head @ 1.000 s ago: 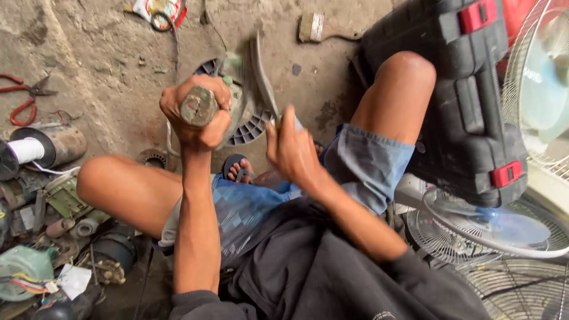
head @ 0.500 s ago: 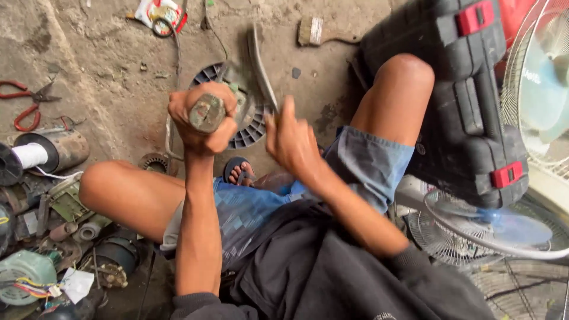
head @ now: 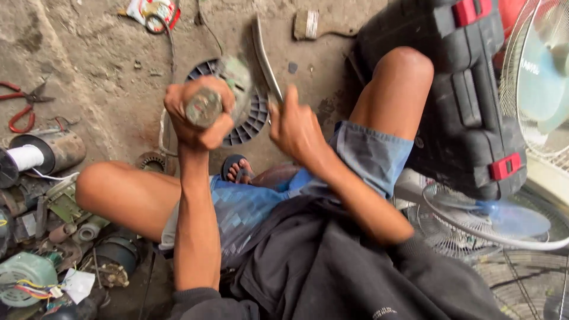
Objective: Cleaning the exterior of a power tool housing using a wire brush and a scraper while sitting on the floor.
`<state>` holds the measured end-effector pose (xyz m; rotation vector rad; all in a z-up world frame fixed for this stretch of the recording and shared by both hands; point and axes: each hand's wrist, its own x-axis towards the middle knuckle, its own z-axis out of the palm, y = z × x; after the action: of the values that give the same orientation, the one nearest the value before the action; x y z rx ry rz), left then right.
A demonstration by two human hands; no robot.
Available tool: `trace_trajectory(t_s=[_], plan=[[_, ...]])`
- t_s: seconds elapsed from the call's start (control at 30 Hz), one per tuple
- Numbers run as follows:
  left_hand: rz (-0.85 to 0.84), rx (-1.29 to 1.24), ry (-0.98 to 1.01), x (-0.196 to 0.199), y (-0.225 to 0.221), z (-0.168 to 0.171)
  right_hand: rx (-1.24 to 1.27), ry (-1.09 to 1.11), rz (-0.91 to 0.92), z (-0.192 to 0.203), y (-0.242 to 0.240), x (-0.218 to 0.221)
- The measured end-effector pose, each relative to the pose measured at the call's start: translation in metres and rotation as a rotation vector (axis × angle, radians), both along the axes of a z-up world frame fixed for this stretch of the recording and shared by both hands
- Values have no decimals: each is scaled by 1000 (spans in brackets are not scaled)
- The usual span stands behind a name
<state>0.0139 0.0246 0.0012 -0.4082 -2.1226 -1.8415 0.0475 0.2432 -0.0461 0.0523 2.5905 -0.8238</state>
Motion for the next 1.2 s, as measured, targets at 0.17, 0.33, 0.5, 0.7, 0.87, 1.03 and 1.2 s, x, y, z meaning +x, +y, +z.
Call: trace_trajectory(t_s=[0.17,0.33,0.5,0.7,0.87,1.03,1.2], plan=[[-22,58,-1,2,1,4,-118,-24,-24,-37,-7,-71],[15,-82,2,-7,-2,11,-68,-201,-1,38,30,-8],[-113,38,-63,-1,6,19,-88,-193,11,50,14,-25],[-214,127,-41,-15,-12,11,-99,-108,89,-22,-15,-95],[-179,58,-45,-15,-17,15,69,-306,119,94,27,-28],[-202,48,-40,-10,1,23,106,-292,120,67,20,-52],[-305,78,-234,-6,-13,37,-141,-136,194,12,14,-93]])
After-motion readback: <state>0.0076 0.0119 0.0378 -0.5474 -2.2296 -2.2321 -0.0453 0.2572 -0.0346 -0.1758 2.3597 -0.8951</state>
